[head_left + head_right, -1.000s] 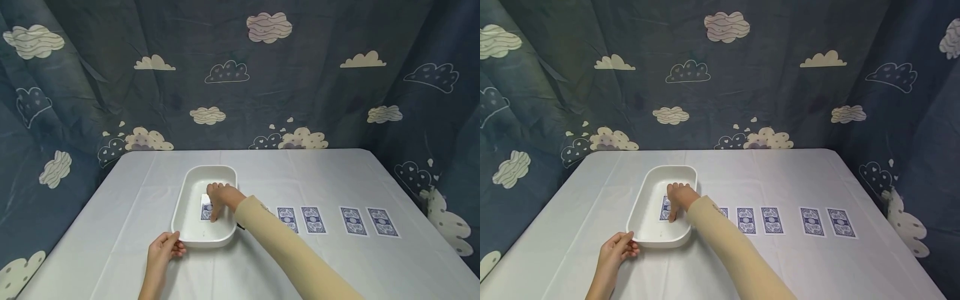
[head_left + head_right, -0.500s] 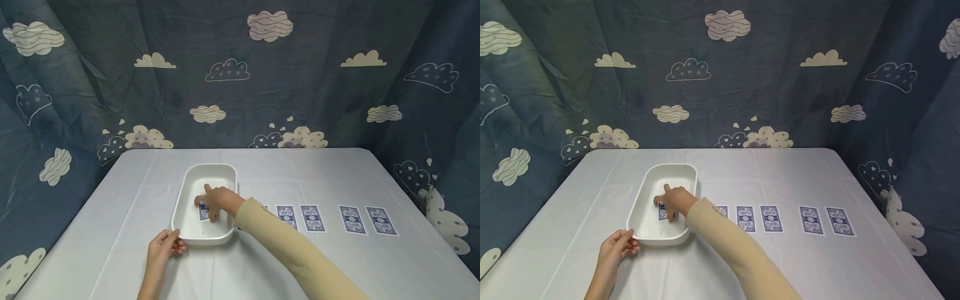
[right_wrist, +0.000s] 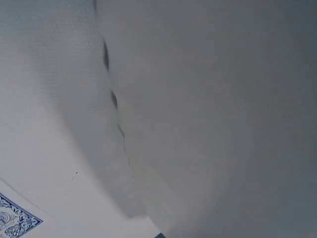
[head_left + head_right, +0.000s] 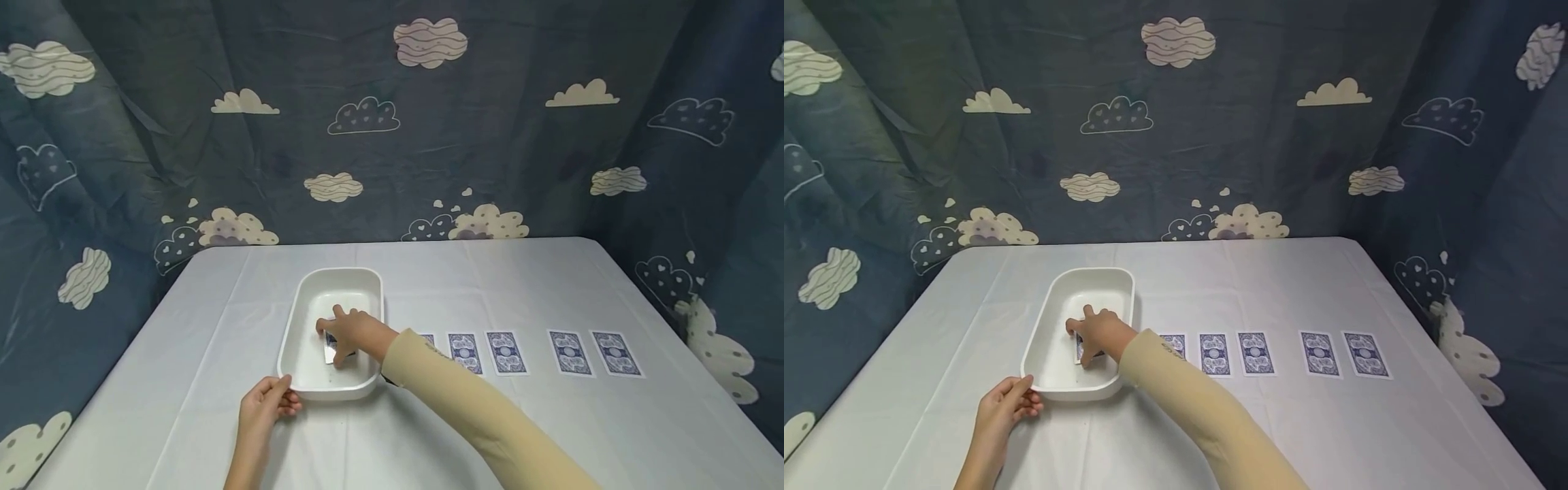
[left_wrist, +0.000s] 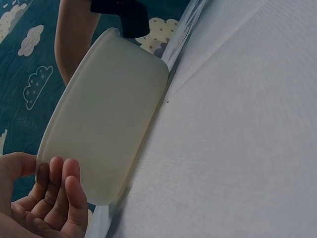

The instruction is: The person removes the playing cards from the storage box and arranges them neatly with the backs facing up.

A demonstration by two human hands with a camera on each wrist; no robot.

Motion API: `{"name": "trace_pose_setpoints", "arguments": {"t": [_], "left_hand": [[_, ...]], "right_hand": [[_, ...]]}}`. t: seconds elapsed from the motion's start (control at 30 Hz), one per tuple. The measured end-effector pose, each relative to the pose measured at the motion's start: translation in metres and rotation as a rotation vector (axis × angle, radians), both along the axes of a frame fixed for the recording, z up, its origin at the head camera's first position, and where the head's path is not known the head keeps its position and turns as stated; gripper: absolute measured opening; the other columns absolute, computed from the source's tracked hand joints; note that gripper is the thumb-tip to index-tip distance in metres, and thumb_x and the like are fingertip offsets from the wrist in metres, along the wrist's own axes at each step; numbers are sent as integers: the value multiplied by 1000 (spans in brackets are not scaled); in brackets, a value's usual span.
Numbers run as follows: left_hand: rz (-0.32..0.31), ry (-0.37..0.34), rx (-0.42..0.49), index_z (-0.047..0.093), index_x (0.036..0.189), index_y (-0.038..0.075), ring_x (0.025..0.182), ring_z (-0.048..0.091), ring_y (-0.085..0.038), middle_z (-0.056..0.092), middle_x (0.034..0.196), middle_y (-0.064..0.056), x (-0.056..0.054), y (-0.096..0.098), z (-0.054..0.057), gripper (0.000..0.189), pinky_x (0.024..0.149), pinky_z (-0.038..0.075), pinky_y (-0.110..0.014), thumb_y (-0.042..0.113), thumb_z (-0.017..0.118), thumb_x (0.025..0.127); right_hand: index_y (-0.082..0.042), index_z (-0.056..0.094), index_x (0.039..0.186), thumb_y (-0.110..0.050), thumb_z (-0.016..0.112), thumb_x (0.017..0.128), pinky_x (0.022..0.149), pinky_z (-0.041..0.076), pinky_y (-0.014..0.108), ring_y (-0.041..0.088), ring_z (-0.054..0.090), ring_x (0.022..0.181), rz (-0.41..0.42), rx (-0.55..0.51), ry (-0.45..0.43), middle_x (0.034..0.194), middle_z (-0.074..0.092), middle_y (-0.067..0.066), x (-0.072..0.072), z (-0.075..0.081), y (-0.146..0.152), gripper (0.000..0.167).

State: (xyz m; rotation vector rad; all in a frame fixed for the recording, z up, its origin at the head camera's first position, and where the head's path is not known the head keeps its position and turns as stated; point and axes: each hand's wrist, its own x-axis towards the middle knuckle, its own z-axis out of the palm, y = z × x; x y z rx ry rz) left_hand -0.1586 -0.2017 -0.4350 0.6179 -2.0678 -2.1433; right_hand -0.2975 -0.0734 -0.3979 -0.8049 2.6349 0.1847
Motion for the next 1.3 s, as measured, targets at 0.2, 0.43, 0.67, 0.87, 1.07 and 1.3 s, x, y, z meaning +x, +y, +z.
{"name": "trace_pose_setpoints", "arguments": {"t": [0.2,0.43,0.67,0.87,1.07,1.3], "left_hand": [[-14,-16,-1,52,76,4,52,58,-8,58,57,6,0,-1,-1,20,53,51,-19,16,53,91],[0,17,-6,53,75,3,51,58,-8,57,56,6,0,-1,1,19,51,51,-19,15,54,90],[-6,-1,-7,53,78,1,51,58,-8,57,56,6,0,-1,3,19,52,50,-19,15,53,91],[-18,-19,10,54,77,3,52,59,-8,57,56,6,2,-1,2,19,53,51,-18,15,52,91],[-16,-30,3,54,79,2,53,59,-8,58,57,6,4,-1,4,19,53,51,-18,16,52,91],[-10,-42,-17,53,81,0,53,59,-7,58,58,6,3,1,5,20,54,51,-18,17,52,91]], "right_hand": [[-42,34,129,-41,76,67,79,47,30,19,50,104,50,-13,36,131,40,0,2,6,13,74],[-37,26,140,-51,71,70,89,44,37,17,46,115,134,-73,114,139,36,-4,2,27,40,84],[-26,24,143,-54,70,68,96,41,43,18,42,122,147,-211,166,143,32,-3,11,62,85,92],[-23,20,144,-53,74,65,102,35,50,26,41,126,47,-260,214,147,29,0,15,77,149,100],[-19,22,144,-49,79,61,102,31,57,34,36,129,-68,-228,281,146,30,6,19,73,223,105],[-12,25,142,-44,81,60,99,28,64,37,33,129,-172,-133,314,143,32,13,26,55,311,104]]}}
